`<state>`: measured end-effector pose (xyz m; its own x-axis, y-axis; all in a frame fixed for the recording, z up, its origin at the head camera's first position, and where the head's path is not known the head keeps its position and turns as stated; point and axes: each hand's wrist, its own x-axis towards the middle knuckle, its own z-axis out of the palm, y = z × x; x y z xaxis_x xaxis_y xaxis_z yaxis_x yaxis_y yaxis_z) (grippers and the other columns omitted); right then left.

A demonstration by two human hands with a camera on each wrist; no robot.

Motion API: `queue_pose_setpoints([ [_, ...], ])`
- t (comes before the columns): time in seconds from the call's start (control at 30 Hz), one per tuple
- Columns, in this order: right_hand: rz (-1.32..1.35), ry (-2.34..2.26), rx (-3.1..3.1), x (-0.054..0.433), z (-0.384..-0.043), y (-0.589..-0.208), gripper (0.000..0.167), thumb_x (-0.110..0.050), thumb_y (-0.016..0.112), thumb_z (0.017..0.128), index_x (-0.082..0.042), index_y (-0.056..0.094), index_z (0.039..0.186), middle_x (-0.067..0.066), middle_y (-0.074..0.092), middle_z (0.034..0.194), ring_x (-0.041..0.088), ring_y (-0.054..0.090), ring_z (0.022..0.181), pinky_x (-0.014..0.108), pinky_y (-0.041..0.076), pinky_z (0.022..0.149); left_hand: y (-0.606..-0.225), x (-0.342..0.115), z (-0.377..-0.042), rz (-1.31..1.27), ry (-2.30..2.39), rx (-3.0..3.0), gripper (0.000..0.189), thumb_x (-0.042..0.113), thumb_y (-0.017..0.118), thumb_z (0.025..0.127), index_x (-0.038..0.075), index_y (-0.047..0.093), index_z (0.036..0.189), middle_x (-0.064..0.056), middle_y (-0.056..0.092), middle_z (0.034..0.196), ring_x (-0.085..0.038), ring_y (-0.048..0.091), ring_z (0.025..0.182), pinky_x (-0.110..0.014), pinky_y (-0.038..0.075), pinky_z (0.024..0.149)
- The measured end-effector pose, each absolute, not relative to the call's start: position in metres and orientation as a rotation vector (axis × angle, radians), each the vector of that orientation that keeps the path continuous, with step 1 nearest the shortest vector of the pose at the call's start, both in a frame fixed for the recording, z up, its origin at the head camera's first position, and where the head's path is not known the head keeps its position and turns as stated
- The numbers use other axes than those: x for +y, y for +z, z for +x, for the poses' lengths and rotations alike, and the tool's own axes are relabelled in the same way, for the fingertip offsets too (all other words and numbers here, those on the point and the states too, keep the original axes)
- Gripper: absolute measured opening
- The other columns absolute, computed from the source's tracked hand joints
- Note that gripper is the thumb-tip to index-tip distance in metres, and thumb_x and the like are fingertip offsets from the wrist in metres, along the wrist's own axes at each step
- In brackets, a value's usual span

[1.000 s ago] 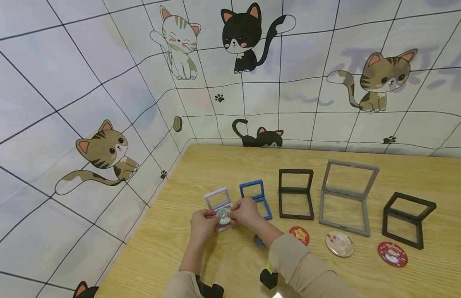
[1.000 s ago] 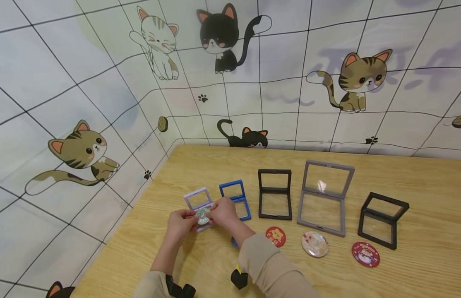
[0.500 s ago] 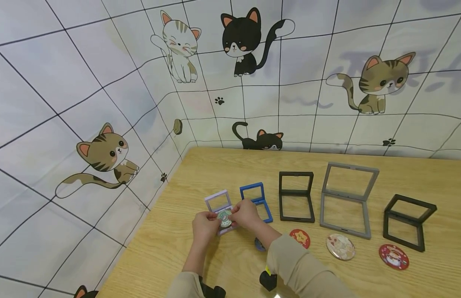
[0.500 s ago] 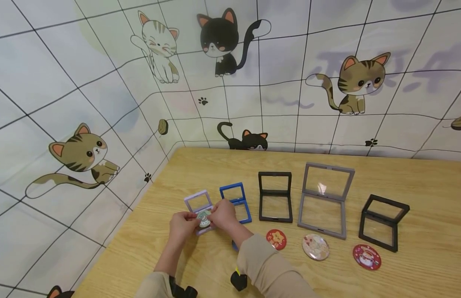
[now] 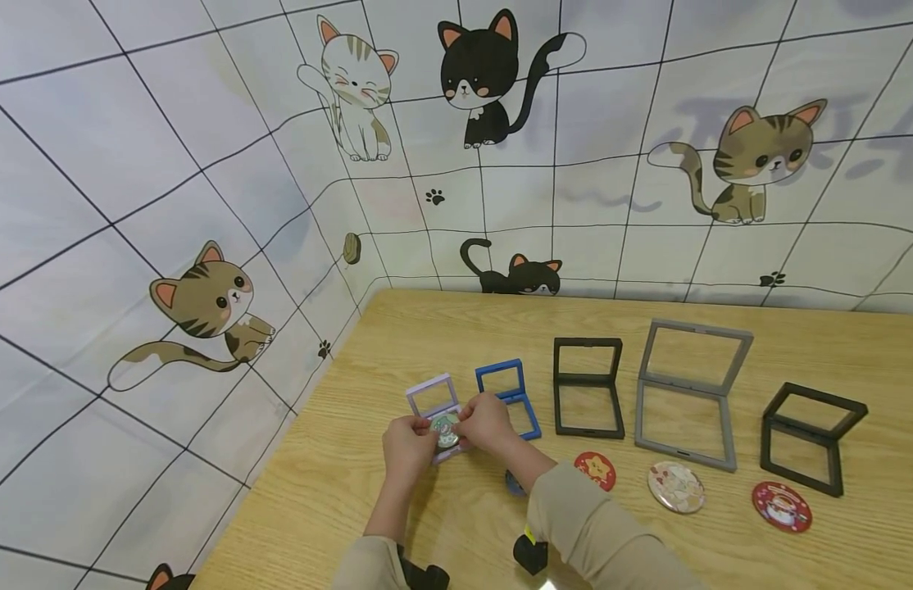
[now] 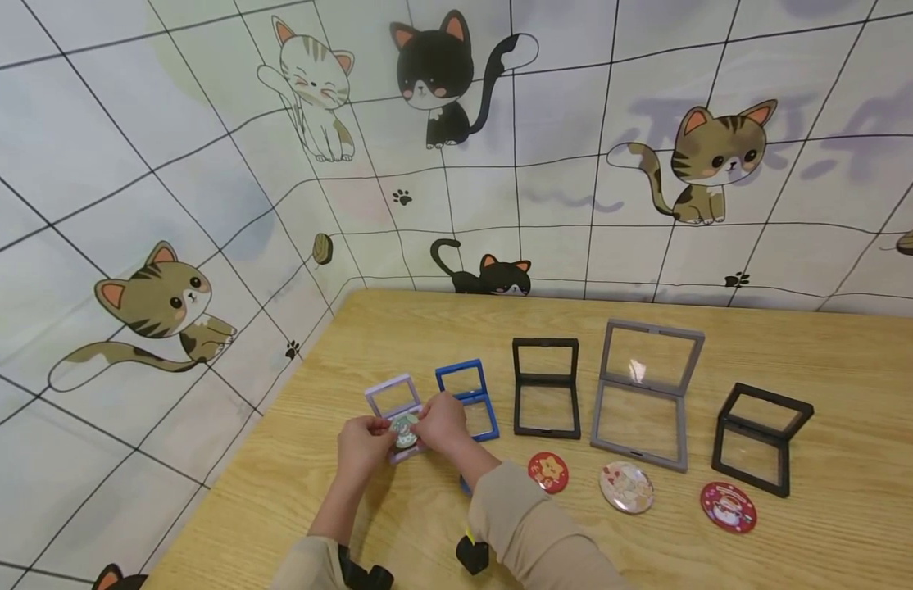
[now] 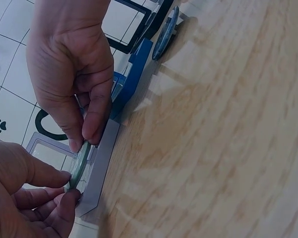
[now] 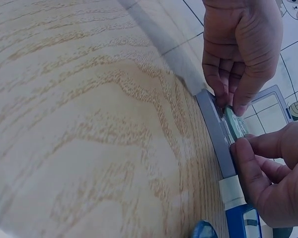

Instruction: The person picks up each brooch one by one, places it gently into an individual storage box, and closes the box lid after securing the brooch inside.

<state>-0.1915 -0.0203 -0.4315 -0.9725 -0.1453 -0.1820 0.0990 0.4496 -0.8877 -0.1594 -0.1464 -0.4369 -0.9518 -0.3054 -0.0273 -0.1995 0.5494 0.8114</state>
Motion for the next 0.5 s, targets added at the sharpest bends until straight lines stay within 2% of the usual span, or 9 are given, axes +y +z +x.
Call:
queue_pose_setpoints([
  [0.5, -0.053, -1.481, 2.507, -0.0214, -0.192, -0.434, 0.016, 0.001, 0.071, 0.071, -0.001, 0.057, 0.065, 0.005, 0.057, 0.057, 0.014, 0.061, 0.05, 0.019, 0.043, 0.045, -0.4369, -0.145, -0.1582, 0.416, -1.315, -2.68, 0.013, -0.003, 0.066, 0.069, -0.006, 0.066, 0.082, -0.01, 0.062, 0.07, -0.02, 0.058, 0.065, -0.029, 0.048, 0.056],
])
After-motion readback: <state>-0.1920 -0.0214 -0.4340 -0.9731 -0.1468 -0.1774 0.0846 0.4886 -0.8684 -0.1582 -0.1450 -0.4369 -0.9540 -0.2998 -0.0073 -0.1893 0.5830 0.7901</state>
